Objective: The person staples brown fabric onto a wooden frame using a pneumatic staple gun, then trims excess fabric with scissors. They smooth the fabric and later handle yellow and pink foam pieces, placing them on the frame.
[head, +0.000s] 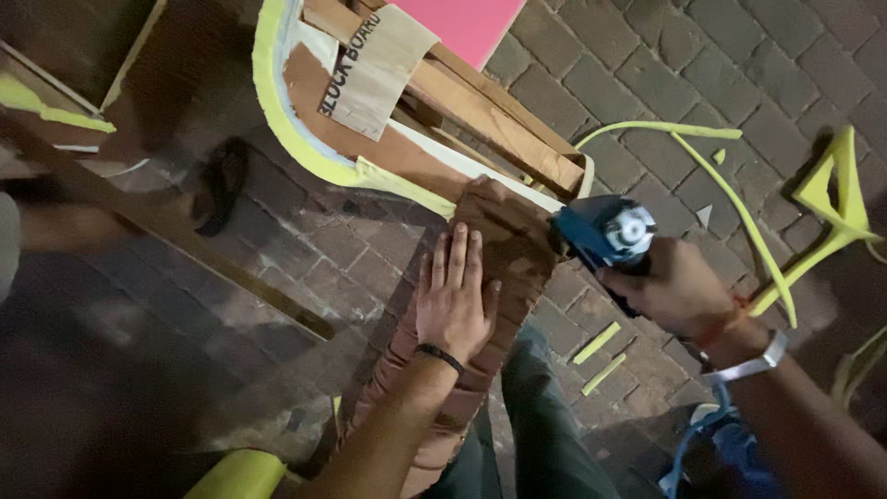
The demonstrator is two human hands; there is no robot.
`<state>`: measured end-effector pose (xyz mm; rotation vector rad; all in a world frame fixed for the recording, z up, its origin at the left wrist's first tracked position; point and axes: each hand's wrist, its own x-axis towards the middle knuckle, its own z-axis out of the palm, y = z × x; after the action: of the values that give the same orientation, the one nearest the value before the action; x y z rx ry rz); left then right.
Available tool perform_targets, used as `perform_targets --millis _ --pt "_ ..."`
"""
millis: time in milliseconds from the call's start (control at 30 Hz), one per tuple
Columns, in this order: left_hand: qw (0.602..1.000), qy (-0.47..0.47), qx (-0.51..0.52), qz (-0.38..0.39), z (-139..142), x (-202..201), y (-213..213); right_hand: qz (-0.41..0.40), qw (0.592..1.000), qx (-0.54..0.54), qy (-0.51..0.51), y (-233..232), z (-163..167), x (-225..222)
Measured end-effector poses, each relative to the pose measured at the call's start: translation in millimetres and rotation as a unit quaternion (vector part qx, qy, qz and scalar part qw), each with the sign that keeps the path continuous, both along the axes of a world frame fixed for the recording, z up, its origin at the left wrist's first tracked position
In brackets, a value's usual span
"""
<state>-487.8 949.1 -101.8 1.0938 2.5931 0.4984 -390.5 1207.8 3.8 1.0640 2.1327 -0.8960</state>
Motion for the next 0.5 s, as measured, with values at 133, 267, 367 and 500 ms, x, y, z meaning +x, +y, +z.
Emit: perform_targets --millis 133,267,367,500 --pt "1.000 0.003 0.014 0.000 7.6 -0.5 0.3 0.080 0.995 0.055 0.010 -8.1 -15.9 -1.7" --pt "0.999 0.027 0.030 0.011 6.3 2.5 -0.9 0.030 0.997 0.059 0.029 -4.1 -21.9 10.2" --pt "0.999 0.010 0.031 0.013 1.5 6.4 -1.0 -0.080 0.997 0.009 -0.018 0.0 -24.9 36.4" --pt "0.997 0.072 -0.005 -0.021 -4.9 11.5 14.7 -0.281 0.935 -0.087 0.197 -9.7 -42.0 83.4"
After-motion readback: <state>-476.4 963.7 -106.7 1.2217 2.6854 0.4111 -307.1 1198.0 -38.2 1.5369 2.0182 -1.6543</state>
